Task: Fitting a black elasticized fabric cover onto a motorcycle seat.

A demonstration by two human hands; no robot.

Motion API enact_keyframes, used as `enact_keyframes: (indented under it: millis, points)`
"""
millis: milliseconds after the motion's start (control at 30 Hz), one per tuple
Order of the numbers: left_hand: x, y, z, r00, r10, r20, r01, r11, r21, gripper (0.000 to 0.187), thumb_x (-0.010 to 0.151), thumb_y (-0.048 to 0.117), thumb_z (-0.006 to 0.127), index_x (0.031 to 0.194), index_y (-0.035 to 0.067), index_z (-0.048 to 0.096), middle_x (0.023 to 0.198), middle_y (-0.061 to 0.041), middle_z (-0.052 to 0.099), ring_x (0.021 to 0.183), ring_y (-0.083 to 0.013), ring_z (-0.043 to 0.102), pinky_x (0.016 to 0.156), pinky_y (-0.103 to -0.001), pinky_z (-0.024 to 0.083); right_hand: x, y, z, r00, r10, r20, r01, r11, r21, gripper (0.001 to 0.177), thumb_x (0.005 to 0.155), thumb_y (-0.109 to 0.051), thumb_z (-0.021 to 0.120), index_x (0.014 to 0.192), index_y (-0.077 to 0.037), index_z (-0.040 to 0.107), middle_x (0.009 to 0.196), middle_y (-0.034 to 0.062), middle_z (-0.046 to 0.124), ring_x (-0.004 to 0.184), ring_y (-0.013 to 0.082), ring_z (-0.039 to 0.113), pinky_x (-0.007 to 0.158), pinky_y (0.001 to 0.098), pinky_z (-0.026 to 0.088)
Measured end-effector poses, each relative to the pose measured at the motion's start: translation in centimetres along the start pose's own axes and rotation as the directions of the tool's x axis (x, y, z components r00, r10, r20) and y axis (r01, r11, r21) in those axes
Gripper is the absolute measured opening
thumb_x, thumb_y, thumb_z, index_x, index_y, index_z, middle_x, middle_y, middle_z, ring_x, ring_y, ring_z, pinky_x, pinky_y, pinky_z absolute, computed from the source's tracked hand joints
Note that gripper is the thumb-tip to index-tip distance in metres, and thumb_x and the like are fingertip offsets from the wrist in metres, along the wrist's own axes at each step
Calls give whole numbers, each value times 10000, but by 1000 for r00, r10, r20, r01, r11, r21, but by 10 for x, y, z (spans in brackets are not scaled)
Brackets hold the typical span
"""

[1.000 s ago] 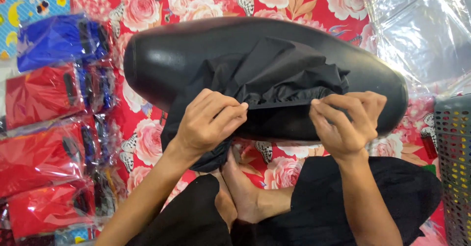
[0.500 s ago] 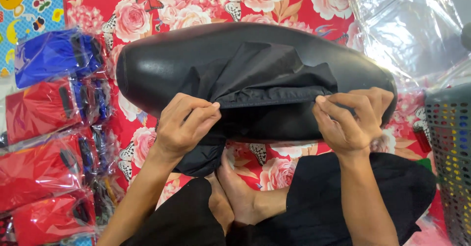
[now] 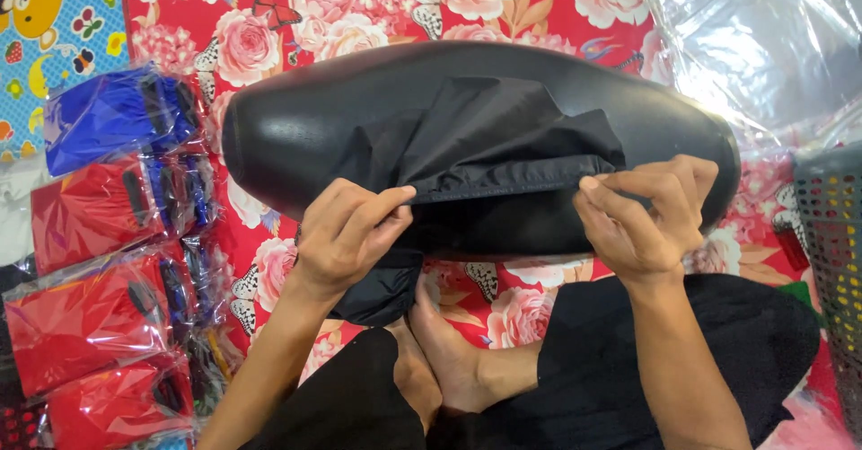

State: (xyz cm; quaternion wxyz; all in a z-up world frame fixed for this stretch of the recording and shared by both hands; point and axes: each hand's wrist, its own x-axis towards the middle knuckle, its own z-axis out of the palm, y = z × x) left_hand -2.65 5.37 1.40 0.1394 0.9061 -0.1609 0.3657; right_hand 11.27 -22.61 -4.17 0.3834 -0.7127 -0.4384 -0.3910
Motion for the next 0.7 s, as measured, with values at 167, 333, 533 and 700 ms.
enact_keyframes:
  millis: [167, 333, 533, 700]
  points:
    - [-3, -5, 0, 998, 7, -55, -9, 999, -42, 207, 906, -120, 728, 1042, 26, 673, 793, -34, 586, 622, -185, 525, 583, -322, 484, -8, 1, 7, 1000, -8, -7, 8, 999, 40, 315, 863, 234, 792, 820, -52, 669, 840, 94, 621, 623, 221, 521, 813, 429, 344]
    - [-11, -7, 3, 999, -21, -27, 19, 998, -68, 193, 963, -79, 729, 1129, 18, 712, 792, -32, 547, 640, -185, 494, 609, -328, 482, -5, -7, 7, 998, 37, 55, -40, 998, 53, 267, 896, 253, 740, 908, -11, 709, 848, 109, 619, 641, 227, 503, 788, 424, 350]
    - [5, 5, 9, 964, -265, 38, 258, 883, -393, 109, 928, -33, 735, 1004, 19, 794, 802, -85, 680, 608, -199, 595, 550, -311, 549, 12, -24, 17, 954, 206, 219, -252, 945, 207, 137, 965, 26, 758, 1074, 0, 837, 880, 116, 659, 740, 267, 501, 790, 361, 427]
    - [-3, 0, 9, 850, -406, 335, 526, 658, -538, 103, 992, 53, 690, 1016, 30, 787, 803, -91, 633, 677, -177, 599, 610, -323, 538, 28, -27, 11, 846, 337, 413, -478, 824, 306, 72, 987, 22, 711, 1023, 10, 772, 876, 92, 569, 764, 216, 393, 810, 339, 380]
